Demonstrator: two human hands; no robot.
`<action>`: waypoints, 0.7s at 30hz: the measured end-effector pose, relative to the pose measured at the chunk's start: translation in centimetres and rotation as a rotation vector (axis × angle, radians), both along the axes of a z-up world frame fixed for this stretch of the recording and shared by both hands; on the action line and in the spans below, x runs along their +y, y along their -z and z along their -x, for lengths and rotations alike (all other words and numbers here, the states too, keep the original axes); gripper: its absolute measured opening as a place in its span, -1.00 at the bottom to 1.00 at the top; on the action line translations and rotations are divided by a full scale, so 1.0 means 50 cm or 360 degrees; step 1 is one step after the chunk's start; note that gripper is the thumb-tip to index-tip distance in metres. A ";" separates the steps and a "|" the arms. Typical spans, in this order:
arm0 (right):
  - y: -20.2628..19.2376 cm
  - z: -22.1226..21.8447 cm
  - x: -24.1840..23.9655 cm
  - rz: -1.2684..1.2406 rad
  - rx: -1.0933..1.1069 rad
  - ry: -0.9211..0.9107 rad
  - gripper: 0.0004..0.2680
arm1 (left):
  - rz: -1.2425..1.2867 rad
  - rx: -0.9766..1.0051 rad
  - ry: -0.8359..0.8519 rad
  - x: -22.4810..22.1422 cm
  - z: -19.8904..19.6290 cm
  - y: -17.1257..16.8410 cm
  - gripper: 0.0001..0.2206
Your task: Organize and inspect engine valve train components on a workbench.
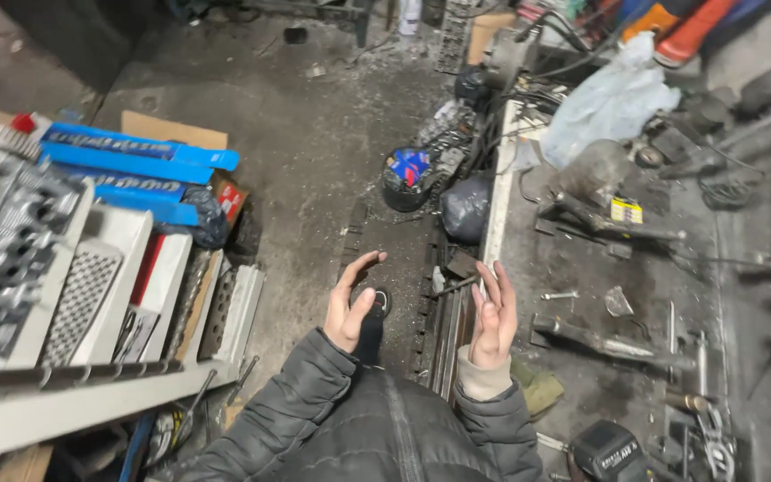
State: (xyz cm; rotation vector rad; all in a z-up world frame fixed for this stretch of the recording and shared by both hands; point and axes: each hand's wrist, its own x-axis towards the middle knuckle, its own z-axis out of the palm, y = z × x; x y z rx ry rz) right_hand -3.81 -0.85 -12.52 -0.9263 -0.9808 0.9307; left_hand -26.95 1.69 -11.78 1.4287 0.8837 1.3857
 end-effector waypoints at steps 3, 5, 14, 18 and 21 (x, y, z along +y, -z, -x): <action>0.017 -0.033 -0.026 -0.0029 -0.0010 0.0255 -0.38 | 0.0021 -0.0013 0.0336 0.039 -0.042 -0.009 -0.43; 0.019 -0.041 -0.056 -0.0009 -0.0017 0.0477 -0.40 | 0.0049 0.0004 0.0592 0.075 -0.074 -0.007 -0.42; 0.023 -0.009 -0.233 0.0059 -0.0018 0.1643 -0.49 | -0.0038 0.0185 0.1838 0.160 -0.287 -0.031 -0.37; 0.067 0.079 -0.298 0.0023 0.0081 0.2220 -0.50 | 0.0068 0.0245 0.2390 0.129 -0.361 -0.024 -0.35; 0.079 0.136 -0.327 0.0062 0.0107 0.2488 -0.50 | -0.0019 0.0354 0.2644 0.091 -0.384 -0.033 -0.33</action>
